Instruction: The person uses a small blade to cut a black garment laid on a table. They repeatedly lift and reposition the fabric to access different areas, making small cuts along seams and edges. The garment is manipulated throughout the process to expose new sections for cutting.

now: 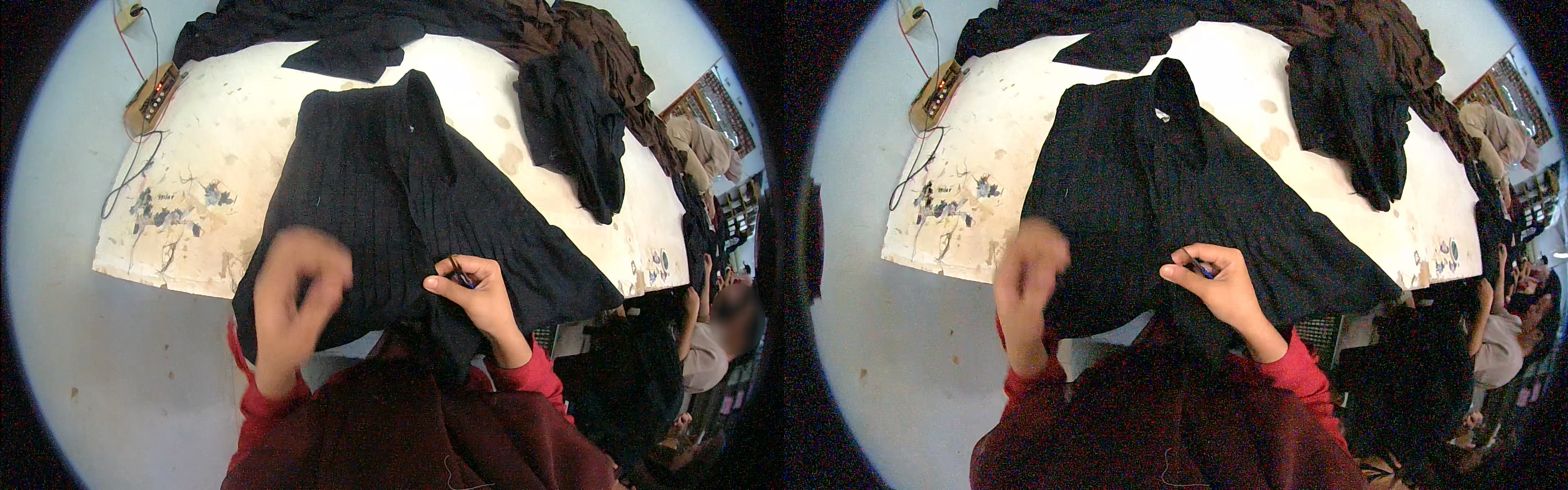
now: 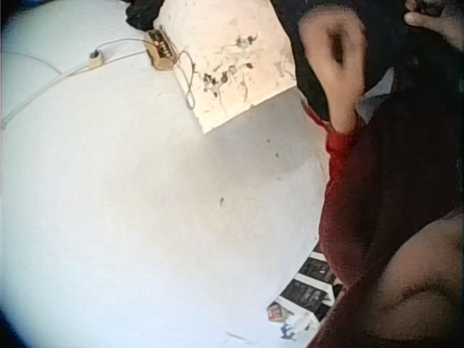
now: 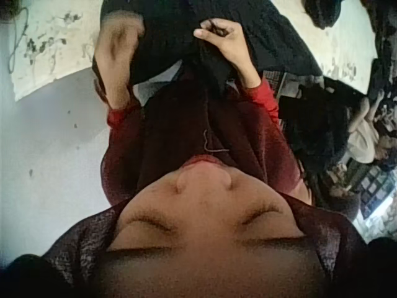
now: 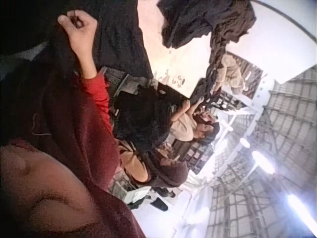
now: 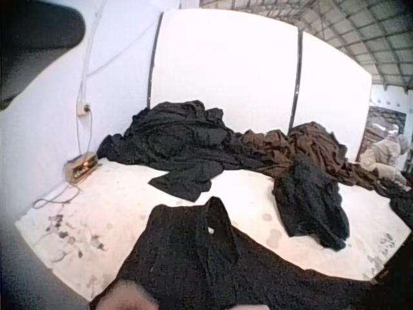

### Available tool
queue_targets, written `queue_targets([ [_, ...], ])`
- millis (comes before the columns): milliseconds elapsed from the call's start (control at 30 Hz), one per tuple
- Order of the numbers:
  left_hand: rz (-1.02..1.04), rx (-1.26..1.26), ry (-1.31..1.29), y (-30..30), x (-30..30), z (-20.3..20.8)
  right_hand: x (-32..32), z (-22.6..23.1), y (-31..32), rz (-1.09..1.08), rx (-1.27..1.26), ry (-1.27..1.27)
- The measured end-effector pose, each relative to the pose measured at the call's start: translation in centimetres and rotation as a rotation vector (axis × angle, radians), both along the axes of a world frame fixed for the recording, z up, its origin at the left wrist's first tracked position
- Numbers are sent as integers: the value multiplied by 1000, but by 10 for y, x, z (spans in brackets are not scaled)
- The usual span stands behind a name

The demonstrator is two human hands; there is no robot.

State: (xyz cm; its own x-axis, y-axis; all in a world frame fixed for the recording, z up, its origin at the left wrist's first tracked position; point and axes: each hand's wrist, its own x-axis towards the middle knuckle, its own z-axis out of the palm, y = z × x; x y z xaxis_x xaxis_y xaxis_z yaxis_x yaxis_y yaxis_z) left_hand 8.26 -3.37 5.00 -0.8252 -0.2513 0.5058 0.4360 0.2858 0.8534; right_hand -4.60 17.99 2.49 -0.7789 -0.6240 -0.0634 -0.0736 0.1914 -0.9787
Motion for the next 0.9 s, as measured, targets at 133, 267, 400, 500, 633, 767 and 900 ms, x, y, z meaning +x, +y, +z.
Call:
queue_targets([
  [133, -928, 259, -588, 47, 46, -65, 7, 2, -8, -76, -264, -223],
  [267, -477, -80, -658, 77, 68, -167, 5, 4, -2, -35, -375, -388],
  [400, 5, -511, -799, 72, 86, -295, 2, -4, 1, 25, -483, -508],
  [500, -48, -239, -819, 71, 97, -252, 4, -11, -6, -151, -382, -267],
  [633, -256, -419, -1110, 71, 120, -183, 5, -10, -7, -164, -343, -110],
  [767, -401, -354, -1380, 69, 110, -126, 4, -20, -8, -91, -265, 12],
  [900, -223, 475, -1114, 85, 79, -88, 7, -15, -8, -75, -353, -25],
])
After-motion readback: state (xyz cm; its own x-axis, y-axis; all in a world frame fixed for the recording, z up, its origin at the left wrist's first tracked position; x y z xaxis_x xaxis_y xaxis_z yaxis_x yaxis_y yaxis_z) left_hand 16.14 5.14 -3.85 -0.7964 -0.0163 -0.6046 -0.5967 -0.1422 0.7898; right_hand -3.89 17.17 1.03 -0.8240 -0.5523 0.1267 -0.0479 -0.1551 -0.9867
